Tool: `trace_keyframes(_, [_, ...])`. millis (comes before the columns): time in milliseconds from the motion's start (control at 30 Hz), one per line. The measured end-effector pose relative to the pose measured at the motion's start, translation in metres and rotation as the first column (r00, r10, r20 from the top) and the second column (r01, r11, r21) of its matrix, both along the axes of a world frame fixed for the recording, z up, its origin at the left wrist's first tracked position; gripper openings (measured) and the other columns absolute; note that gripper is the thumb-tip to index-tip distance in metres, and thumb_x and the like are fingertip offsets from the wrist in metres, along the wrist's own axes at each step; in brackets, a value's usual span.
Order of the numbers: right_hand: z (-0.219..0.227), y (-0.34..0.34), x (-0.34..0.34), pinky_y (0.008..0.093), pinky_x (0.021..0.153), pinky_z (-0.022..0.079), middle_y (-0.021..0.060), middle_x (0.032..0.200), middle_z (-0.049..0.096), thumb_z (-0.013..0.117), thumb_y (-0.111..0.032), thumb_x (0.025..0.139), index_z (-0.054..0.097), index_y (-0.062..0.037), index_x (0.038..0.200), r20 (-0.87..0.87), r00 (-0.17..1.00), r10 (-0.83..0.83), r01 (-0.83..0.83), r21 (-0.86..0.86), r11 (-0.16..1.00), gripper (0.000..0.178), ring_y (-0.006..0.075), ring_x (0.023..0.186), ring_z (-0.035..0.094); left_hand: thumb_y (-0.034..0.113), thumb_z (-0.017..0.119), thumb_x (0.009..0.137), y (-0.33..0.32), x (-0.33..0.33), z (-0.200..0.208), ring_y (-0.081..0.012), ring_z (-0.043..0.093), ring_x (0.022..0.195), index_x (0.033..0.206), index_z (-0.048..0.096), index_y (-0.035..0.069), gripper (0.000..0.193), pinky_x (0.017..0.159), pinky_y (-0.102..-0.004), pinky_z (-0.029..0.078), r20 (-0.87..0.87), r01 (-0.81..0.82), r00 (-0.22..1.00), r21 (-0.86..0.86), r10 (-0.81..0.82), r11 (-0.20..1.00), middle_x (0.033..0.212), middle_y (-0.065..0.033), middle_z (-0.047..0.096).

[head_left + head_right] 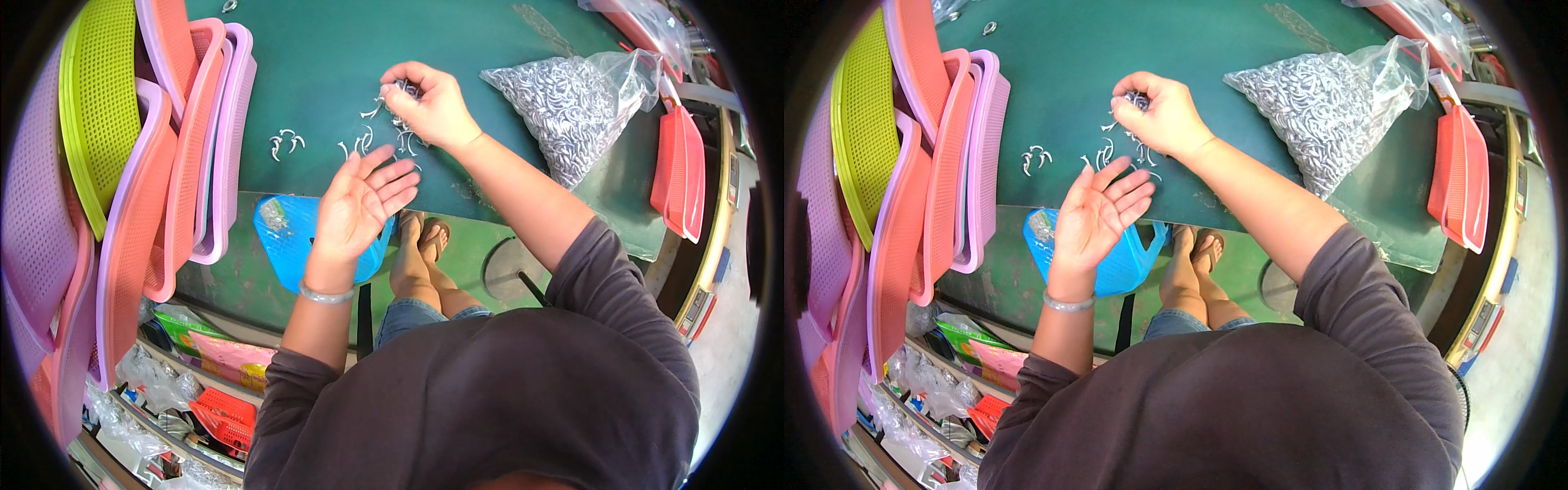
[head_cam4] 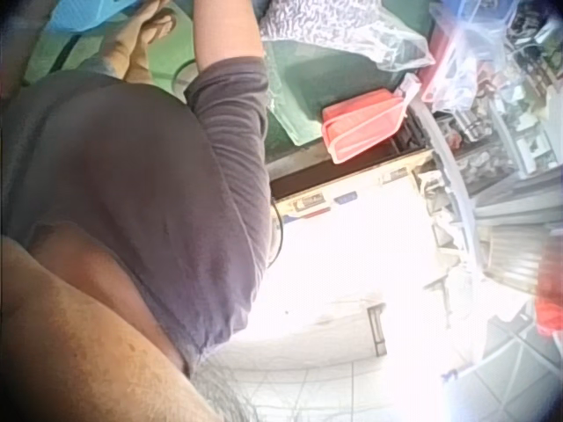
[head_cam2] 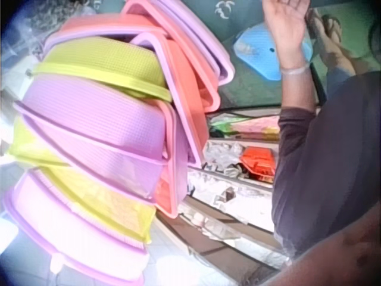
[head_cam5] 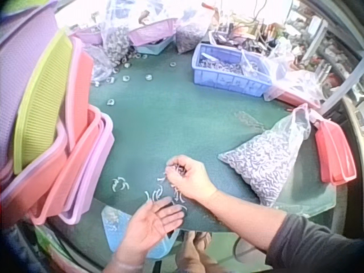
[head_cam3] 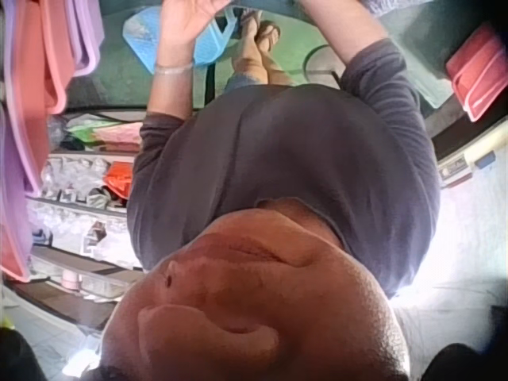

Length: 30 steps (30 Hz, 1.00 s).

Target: The person gathers metal components from various workstations, places them on a green workbench, and then manually fits the components together.

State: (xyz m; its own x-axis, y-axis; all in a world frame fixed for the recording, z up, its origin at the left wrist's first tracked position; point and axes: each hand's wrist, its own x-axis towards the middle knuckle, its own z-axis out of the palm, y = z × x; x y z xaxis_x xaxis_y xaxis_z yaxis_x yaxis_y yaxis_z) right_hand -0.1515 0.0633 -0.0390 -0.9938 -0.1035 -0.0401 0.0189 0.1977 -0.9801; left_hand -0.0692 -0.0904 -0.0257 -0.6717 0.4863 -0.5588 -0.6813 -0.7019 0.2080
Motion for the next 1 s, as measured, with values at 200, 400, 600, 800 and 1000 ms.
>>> trace_keyframes(200, [0.026, -0.007, 0.011, 0.0245, 0.061, 0.046, 0.0055, 0.078, 0.058, 0.059, -0.005, 0.074, 0.059, -0.0026, 0.085, -0.431, 0.885, 0.174, -0.152, 0.084, 0.985, 0.011, 0.012, 0.072, 0.056, 0.039, 0.035, 0.09, 0.025, -0.037, -0.004, -0.0312, 0.042, 0.115, 0.12, 0.042, 0.009, 0.043, 0.094, -0.048, 0.034, -0.048, -0.053, 0.994, 0.541, 0.094, 0.839, 0.125, -0.0135, 0.043])
trace_keyframes(400, [0.031, -0.021, 0.022, 0.0362, 0.073, 0.04, 0.0052, 0.08, 0.054, 0.064, -0.02, 0.063, 0.058, -0.0079, 0.071, -0.604, 0.692, 0.397, -0.135, 0.432, 0.892, 0.015, 0.0246, 0.084, 0.05, 0.035, 0.032, 0.089, 0.032, -0.043, -0.014, -0.0282, 0.046, 0.107, 0.11, 0.047, 0.005, 0.039, 0.094, -0.044, 0.034, -0.155, -0.187, 0.962, 0.216, 0.223, 0.958, 0.114, -0.0117, 0.048])
trace_keyframes(600, [0.036, -0.006, 0.018, 0.0387, 0.079, 0.041, 0.0102, 0.093, 0.056, 0.06, -0.018, 0.074, 0.058, -0.0074, 0.091, -0.564, 0.807, 0.174, -0.048, 0.231, 0.972, 0.021, 0.0291, 0.092, 0.051, 0.028, 0.042, 0.086, 0.018, -0.042, -0.004, -0.0265, 0.053, 0.101, 0.106, 0.053, 0.005, 0.032, 0.087, -0.0435, 0.042, 0.131, -0.226, 0.972, 0.304, 0.195, 0.925, 0.107, -0.0126, 0.055])
trace_keyframes(800, [0.005, 0.019, 0.032, 0.0429, 0.089, 0.038, 0.0208, 0.118, 0.043, 0.063, -0.019, 0.073, 0.047, -0.0053, 0.112, -0.426, 0.878, 0.216, 0.051, 0.534, 0.844, 0.045, 0.0382, 0.107, 0.043, 0.029, 0.041, 0.088, -0.01, -0.026, -0.013, -0.0326, 0.056, 0.093, 0.092, 0.057, 0.005, 0.029, 0.079, -0.0462, 0.045, 0.066, -0.134, 0.991, 0.426, 0.117, 0.895, 0.095, -0.0154, 0.058])
trace_keyframes(1000, [0.005, -0.01, 0.044, 0.049, 0.101, 0.022, 0.022, 0.133, 0.026, 0.065, -0.043, 0.068, 0.035, -0.0115, 0.129, -0.243, 0.837, 0.49, -0.156, 0.752, 0.64, 0.075, 0.0405, 0.124, 0.023, 0.033, 0.039, 0.089, -0.038, 0.019, -0.006, -0.0329, 0.059, 0.086, 0.094, 0.058, 0.002, 0.036, 0.074, -0.0451, 0.049, 0.054, -0.177, 0.984, 0.333, 0.169, 0.926, 0.092, -0.0158, 0.059])
